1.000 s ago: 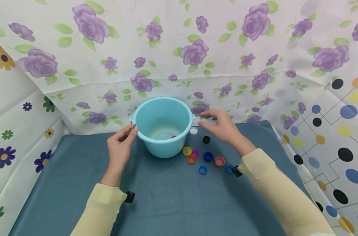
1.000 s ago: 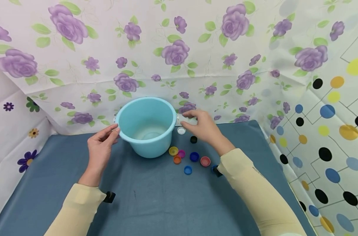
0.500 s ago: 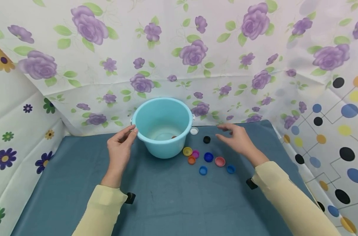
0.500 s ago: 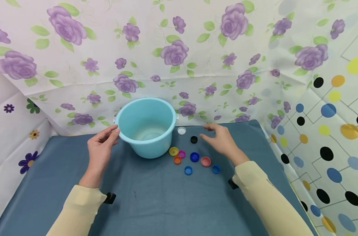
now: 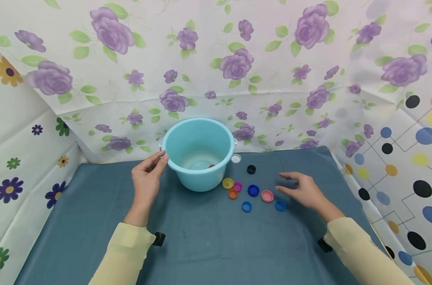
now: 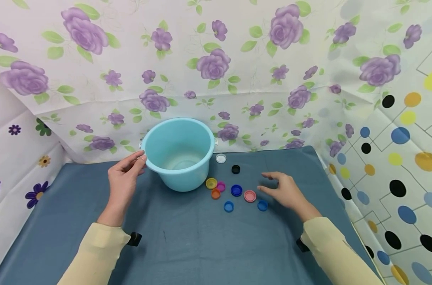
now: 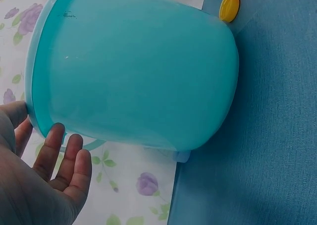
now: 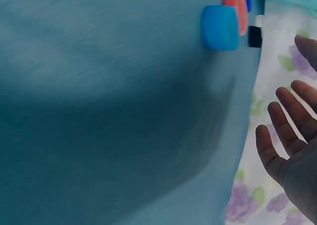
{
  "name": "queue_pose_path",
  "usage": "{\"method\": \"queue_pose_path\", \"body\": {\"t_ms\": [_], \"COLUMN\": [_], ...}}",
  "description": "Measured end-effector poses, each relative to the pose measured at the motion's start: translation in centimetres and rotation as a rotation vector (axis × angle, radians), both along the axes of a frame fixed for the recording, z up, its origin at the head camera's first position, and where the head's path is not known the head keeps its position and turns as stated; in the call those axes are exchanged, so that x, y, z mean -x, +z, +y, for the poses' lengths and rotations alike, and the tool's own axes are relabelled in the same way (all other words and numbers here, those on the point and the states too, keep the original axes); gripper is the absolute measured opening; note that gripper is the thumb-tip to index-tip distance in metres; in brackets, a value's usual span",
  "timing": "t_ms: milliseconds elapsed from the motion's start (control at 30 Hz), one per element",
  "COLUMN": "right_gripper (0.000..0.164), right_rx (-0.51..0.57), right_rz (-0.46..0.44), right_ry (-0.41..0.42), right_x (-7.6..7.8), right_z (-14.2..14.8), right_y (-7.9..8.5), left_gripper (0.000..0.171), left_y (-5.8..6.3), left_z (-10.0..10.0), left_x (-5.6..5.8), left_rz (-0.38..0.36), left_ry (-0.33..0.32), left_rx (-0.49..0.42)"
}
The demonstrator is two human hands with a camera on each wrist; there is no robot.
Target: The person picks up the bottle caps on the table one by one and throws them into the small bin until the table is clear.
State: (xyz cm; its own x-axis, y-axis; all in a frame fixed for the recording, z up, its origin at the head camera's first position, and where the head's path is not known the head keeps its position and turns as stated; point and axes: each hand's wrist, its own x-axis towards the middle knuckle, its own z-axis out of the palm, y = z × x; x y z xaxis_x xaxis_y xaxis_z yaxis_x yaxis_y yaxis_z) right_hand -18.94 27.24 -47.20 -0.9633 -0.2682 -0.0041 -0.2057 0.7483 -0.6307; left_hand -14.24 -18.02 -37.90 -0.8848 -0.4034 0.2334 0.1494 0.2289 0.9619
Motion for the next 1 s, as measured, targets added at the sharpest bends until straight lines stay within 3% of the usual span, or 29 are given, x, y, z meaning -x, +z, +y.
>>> {"method": "queue_pose_path", "body": {"t_ms": [233, 600, 867, 1000], "right_gripper": [0.062, 0.065, 0.068, 0.069], "right_rx": [-0.065, -0.083, -0.145, -0.163], "right_rz": [0.025, 0.048, 0.097, 0.079], "right_ry": [0.037, 0.061, 0.093, 0.107], "right_x": [-1.1, -3.0, -3.4, -3.3], "right_z": [1.5, 2.6, 2.4, 2.4], "right_y": [-1.5, -3.7, -4.4, -4.6], "left_gripper": [0.029, 0.030, 0.030, 0.030], "left_y": [0.0, 0.2, 0.1, 0.0], "left_z": [0.1, 0.1, -0.1, -0.2], "left_x": [-0.1, 0.1, 0.1, 0.1], "left_rz": [-0.001, 0.003, -0.007, -0.008], "left_ry": [-0.005, -0.024, -0.016, -0.020], "left_rx": [-0.008, -0.011, -0.012, -0.023]}}
